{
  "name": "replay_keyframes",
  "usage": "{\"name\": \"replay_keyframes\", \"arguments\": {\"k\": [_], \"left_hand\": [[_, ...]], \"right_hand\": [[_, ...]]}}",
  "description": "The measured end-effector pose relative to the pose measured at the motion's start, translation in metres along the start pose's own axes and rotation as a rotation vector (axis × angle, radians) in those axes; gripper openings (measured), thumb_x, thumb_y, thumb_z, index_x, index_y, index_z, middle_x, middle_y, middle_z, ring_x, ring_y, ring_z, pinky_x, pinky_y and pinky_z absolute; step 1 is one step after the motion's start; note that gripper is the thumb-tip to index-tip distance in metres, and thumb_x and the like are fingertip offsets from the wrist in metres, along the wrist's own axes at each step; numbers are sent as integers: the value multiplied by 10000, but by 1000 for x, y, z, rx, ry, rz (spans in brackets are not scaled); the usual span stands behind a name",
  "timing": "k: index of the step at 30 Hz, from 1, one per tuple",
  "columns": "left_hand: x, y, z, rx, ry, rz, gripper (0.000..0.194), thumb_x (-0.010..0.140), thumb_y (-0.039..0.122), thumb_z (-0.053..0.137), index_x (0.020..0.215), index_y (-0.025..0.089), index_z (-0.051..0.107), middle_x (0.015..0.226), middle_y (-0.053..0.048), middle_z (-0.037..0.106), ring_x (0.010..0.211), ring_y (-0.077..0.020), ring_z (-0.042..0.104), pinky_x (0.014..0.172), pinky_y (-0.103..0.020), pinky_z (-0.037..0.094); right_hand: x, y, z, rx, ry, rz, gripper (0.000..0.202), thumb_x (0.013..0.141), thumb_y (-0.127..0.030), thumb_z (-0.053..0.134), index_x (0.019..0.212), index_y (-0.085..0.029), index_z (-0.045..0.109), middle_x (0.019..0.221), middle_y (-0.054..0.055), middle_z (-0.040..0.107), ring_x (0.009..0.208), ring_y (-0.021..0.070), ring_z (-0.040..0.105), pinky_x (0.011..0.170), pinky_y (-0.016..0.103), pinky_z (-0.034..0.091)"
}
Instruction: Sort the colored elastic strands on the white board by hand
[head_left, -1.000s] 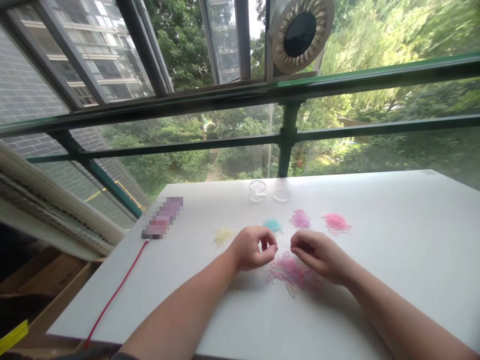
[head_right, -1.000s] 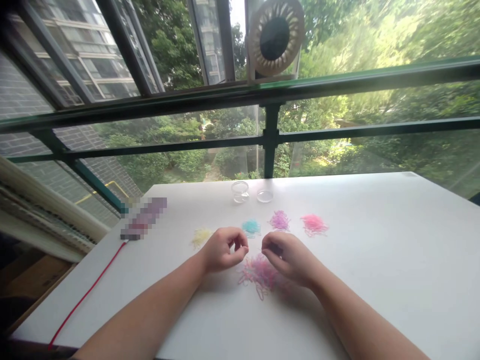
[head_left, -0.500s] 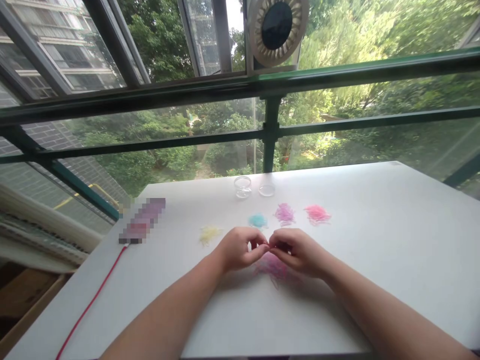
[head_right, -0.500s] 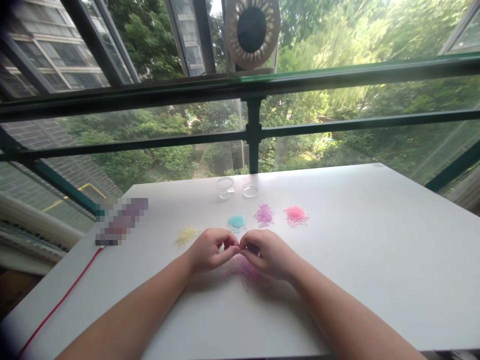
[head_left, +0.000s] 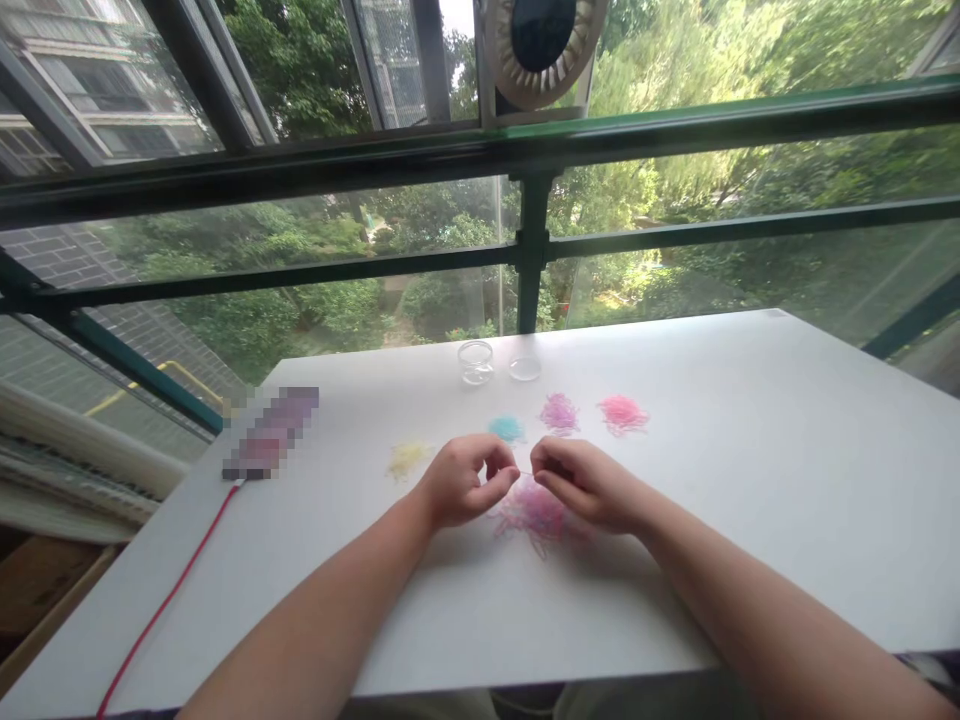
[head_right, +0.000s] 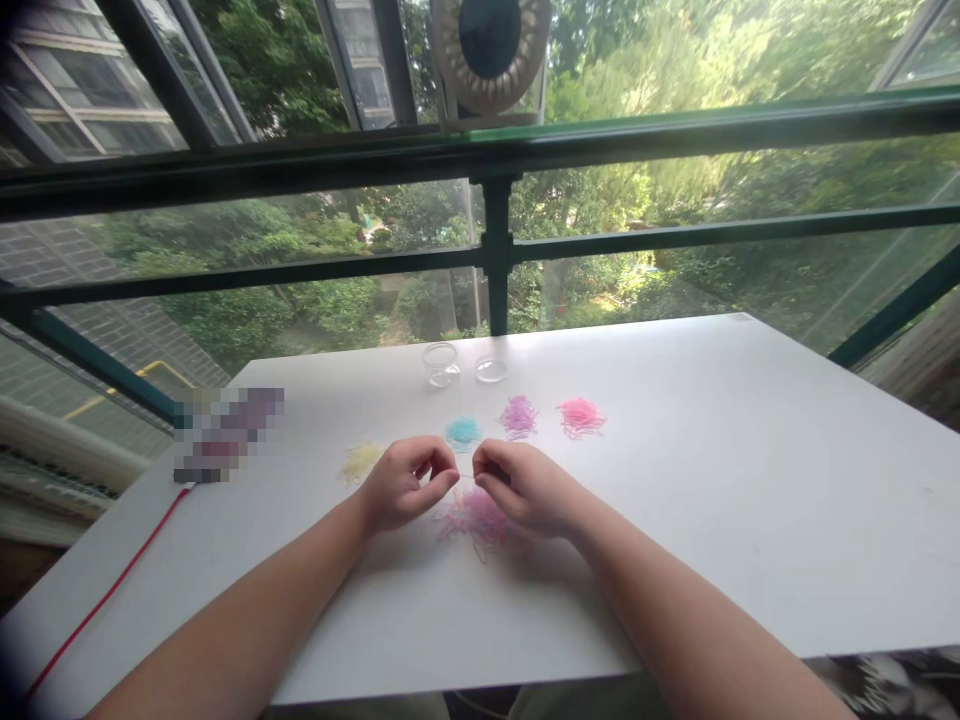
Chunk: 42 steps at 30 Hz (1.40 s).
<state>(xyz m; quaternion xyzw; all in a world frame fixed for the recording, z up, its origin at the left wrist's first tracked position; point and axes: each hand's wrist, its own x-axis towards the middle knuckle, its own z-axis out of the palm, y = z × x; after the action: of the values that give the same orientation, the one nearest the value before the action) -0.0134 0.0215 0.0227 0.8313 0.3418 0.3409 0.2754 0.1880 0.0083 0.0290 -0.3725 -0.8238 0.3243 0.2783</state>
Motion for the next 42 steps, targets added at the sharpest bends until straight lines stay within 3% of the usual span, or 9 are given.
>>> {"name": "replay_keyframes", "arguments": {"k": [8,18,21,24,31,42], "left_hand": [[0,-1,-3,-5,59,8,111,775,230,513,718,140,547,618,-1,525,549,-82,430,542,-220,364],[-1,-1,-4,2,29,36,78,766,193,518,715,142,547,617,4,534,547,-78,444,545,-219,363],[-2,-5,-5,-2,76,6,75,768,180,500,709,143,527,622,6,522,533,-74,412,526,-214,358],[-2,-8,-7,13,110,-20,70,762,167,489,698,146,511,616,9,517,521,-72,394,509,-211,350],[-1,-5,-5,34,-1,21,50,743,150,513,697,149,534,596,18,541,534,-69,455,540,-204,379],[2,-4,-6,64,-27,13,63,751,169,519,713,145,563,610,11,575,540,-67,486,532,-193,387]], "right_hand": [[-1,1,-7,-21,3,5,88,759,-101,434,729,-182,419,652,-25,474,583,85,384,546,205,321],[-4,-1,-16,-100,-41,25,81,752,-106,434,723,-182,432,655,-22,497,577,86,392,542,205,320],[-7,6,-22,-159,-20,49,75,739,-112,438,718,-183,450,654,-16,507,575,93,399,537,209,319],[-8,21,-29,-247,33,129,62,734,-139,442,715,-182,483,618,-14,511,549,100,411,517,215,307],[0,51,-36,-380,291,265,88,708,-174,487,706,-169,574,646,8,567,564,110,464,537,226,339],[8,57,-29,-451,350,287,137,696,-175,527,730,-178,661,730,26,618,622,125,514,608,246,384]]}}
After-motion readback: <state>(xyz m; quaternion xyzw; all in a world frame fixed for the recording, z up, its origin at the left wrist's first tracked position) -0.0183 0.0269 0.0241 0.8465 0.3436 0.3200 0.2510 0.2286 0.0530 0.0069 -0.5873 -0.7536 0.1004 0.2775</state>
